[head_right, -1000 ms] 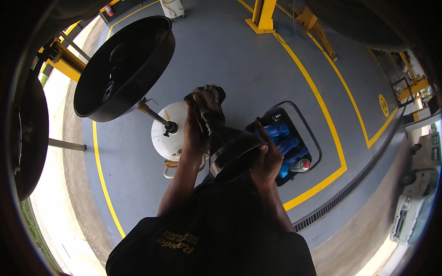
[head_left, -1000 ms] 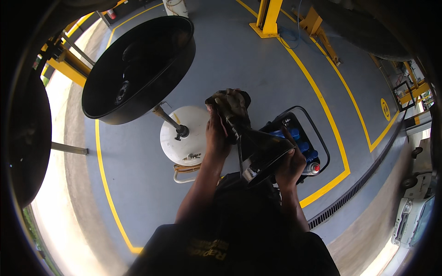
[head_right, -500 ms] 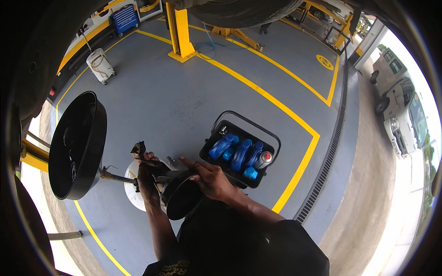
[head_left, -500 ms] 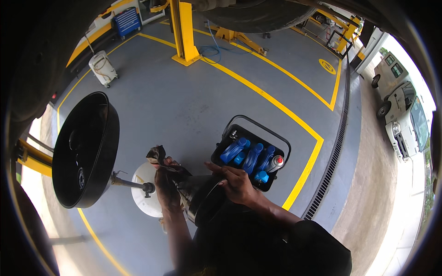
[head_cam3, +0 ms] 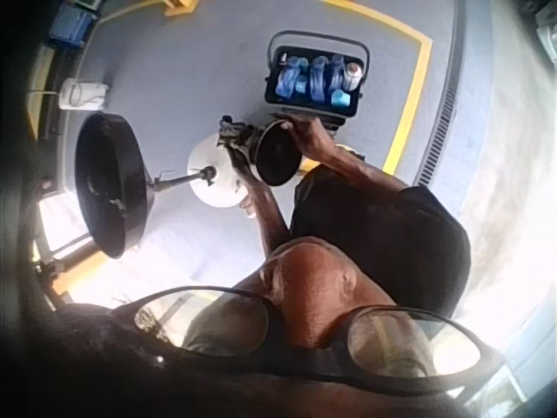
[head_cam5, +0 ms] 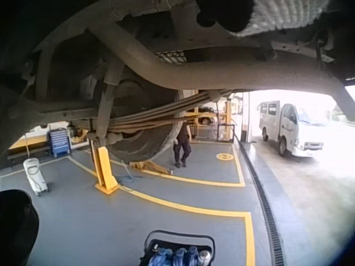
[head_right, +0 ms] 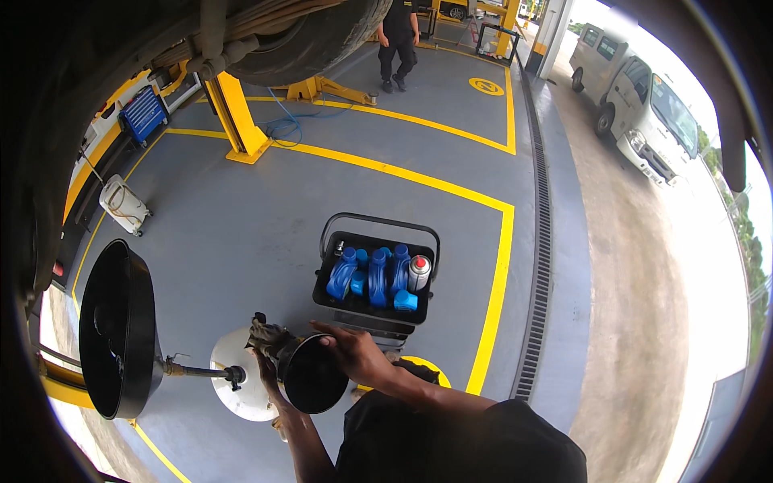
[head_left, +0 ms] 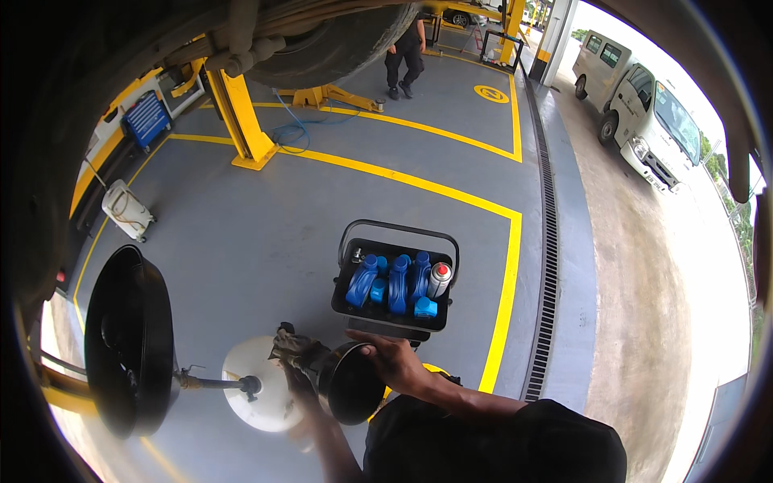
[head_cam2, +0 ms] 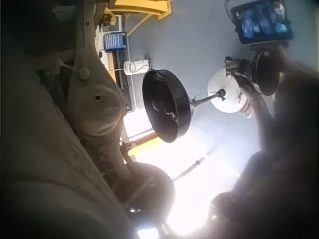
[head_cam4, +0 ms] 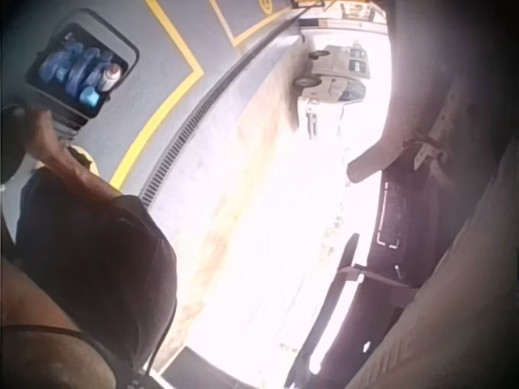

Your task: The person removes the oil drain plug from a vehicle using a wrench, allowing oil to drain into a collection pan. After wiping the area, the person reinstalls the plug and tightens it. The person then retrieves a bottle of gear oil and pours it into the vehicle's fill port.

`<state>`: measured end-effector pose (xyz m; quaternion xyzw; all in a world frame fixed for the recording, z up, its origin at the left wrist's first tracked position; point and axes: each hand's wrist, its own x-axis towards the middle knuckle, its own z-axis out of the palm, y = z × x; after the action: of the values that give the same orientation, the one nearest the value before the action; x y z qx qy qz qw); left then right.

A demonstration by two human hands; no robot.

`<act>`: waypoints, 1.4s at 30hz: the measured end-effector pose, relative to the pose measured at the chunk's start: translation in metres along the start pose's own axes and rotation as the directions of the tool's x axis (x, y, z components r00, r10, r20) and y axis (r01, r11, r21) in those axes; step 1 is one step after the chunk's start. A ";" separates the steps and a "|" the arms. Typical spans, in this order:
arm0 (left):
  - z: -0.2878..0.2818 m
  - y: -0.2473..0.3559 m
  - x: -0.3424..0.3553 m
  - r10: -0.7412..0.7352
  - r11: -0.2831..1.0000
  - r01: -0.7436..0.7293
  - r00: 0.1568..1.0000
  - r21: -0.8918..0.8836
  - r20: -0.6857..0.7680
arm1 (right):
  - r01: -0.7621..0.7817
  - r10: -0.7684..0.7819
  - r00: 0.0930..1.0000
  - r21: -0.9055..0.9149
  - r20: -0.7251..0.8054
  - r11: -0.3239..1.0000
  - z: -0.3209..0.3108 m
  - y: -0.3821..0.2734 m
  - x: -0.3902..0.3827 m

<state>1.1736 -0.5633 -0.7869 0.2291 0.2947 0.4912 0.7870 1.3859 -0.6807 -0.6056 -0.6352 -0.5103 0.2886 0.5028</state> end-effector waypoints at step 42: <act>0.050 0.028 -0.184 0.239 0.971 -0.213 0.908 0.112 -0.344 | 0.544 -0.505 0.819 -0.090 0.272 0.834 0.027 -0.004 -0.125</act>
<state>1.1267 -0.7226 -0.6890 0.1975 0.4208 0.6012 0.6500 1.3212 -0.7891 -0.6288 -0.4694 -0.7438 0.1697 0.4445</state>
